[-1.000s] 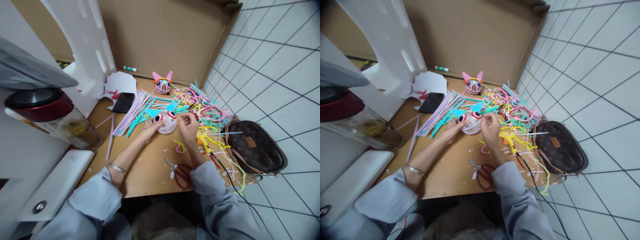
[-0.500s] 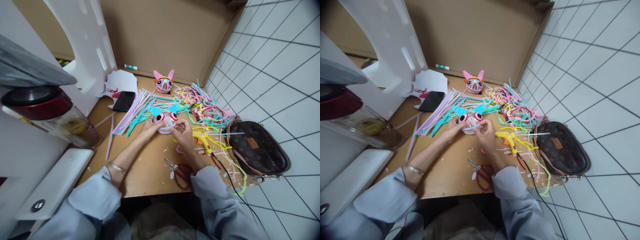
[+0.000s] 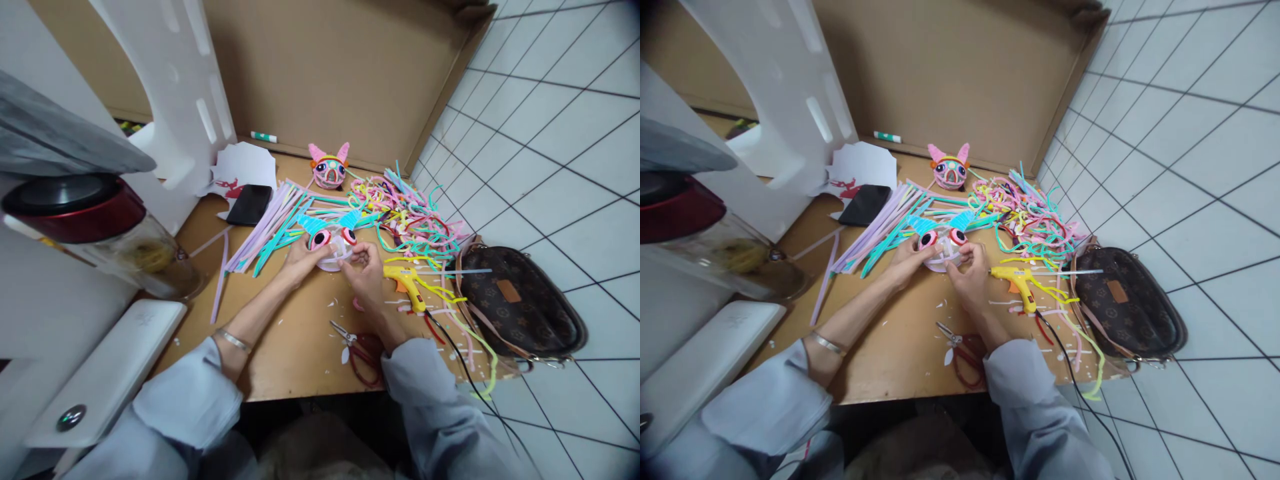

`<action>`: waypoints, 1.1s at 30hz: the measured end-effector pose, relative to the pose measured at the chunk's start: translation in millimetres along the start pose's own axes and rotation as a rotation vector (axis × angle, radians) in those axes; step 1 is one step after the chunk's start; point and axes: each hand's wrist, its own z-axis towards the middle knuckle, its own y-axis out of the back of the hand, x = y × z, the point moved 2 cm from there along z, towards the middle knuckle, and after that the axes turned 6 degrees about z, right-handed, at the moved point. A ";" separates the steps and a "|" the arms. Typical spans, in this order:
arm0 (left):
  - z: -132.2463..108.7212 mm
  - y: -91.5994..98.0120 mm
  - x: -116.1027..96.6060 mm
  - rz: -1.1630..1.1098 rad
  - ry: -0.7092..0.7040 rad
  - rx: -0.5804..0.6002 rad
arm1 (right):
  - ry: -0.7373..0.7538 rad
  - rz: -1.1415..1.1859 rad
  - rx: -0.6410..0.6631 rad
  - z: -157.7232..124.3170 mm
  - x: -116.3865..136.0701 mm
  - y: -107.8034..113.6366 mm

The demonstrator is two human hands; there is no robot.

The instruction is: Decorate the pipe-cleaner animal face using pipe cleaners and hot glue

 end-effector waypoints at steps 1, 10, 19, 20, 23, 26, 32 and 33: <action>-0.2 0.0 -0.1 0.007 0.000 0.002 | 0.003 -0.005 -0.002 0.3 -0.4 -0.3; -2.6 0.3 -3.1 0.022 0.010 -0.014 | 0.024 -0.061 -0.005 1.0 -0.6 -1.3; -2.9 -0.4 -0.5 0.050 -0.002 -0.010 | 0.083 -0.079 -0.063 -2.9 1.4 -5.0; -3.5 -0.4 -1.3 0.056 -0.003 -0.016 | 0.092 -0.086 -0.070 -3.4 1.2 -5.5; -4.7 -0.5 -3.2 0.085 0.005 -0.023 | 0.120 -0.116 -0.090 -4.9 1.3 -6.9; -4.4 -0.8 -2.8 0.096 -0.002 -0.012 | 0.149 -0.138 -0.096 -5.9 2.7 -8.0; 1.2 -0.5 7.6 0.070 -0.018 0.015 | 0.171 -0.156 -0.097 -6.3 5.4 -8.1; 2.3 -0.3 9.6 0.053 -0.024 0.021 | 0.170 -0.151 -0.096 -6.3 5.4 -7.9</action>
